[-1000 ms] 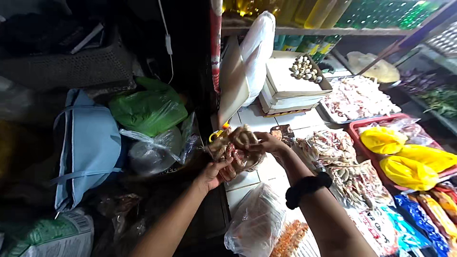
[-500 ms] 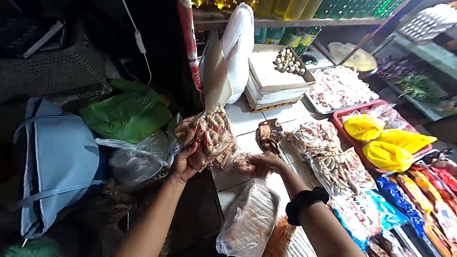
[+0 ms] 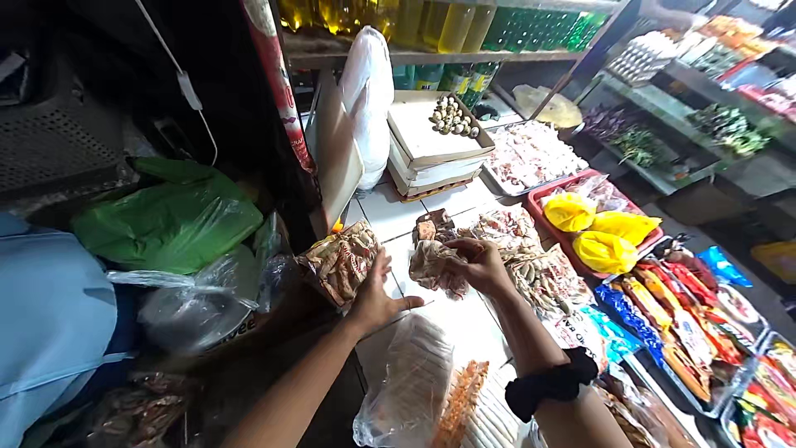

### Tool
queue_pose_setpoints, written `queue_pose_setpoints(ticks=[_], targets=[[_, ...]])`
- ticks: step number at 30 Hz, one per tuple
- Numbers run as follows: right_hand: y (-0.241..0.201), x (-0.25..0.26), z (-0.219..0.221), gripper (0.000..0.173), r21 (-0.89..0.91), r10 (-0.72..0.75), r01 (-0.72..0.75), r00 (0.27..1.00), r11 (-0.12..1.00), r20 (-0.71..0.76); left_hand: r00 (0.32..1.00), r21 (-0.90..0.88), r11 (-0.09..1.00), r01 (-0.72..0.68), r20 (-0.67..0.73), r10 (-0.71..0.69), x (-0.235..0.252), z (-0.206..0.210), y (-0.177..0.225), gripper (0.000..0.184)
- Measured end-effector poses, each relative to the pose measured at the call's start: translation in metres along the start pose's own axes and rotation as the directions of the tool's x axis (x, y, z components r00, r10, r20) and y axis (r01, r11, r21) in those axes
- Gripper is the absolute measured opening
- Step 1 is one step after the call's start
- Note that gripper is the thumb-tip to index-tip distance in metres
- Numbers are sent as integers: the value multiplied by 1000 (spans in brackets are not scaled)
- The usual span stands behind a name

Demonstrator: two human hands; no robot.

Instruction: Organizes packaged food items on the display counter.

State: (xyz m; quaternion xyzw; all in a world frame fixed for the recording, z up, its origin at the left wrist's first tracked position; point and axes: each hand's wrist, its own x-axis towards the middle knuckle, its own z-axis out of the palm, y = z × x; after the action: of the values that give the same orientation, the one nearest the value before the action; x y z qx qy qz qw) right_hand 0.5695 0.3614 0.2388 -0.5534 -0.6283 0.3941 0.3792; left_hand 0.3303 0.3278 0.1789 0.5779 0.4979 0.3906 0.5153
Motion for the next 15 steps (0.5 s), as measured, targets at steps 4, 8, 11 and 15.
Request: queue_pose_setpoints(ticks=[4,8,11,15], targets=[[-46,-24,-5,13,380,-125,156,987,912,-104,952,-723,620,305,230,-200,8,25,8,63],[-69,-51,-14,28,177,-194,193,981,965,-14,997,-834,549,63,32,-66,2,21,24,54],[-79,-71,10,100,-69,-196,203,976,977,96,974,-696,702,-148,-225,-17,-3,13,28,58],[-89,-80,61,116,-495,-131,75,988,866,-78,886,-435,861,-264,-463,37,-15,4,60,78]])
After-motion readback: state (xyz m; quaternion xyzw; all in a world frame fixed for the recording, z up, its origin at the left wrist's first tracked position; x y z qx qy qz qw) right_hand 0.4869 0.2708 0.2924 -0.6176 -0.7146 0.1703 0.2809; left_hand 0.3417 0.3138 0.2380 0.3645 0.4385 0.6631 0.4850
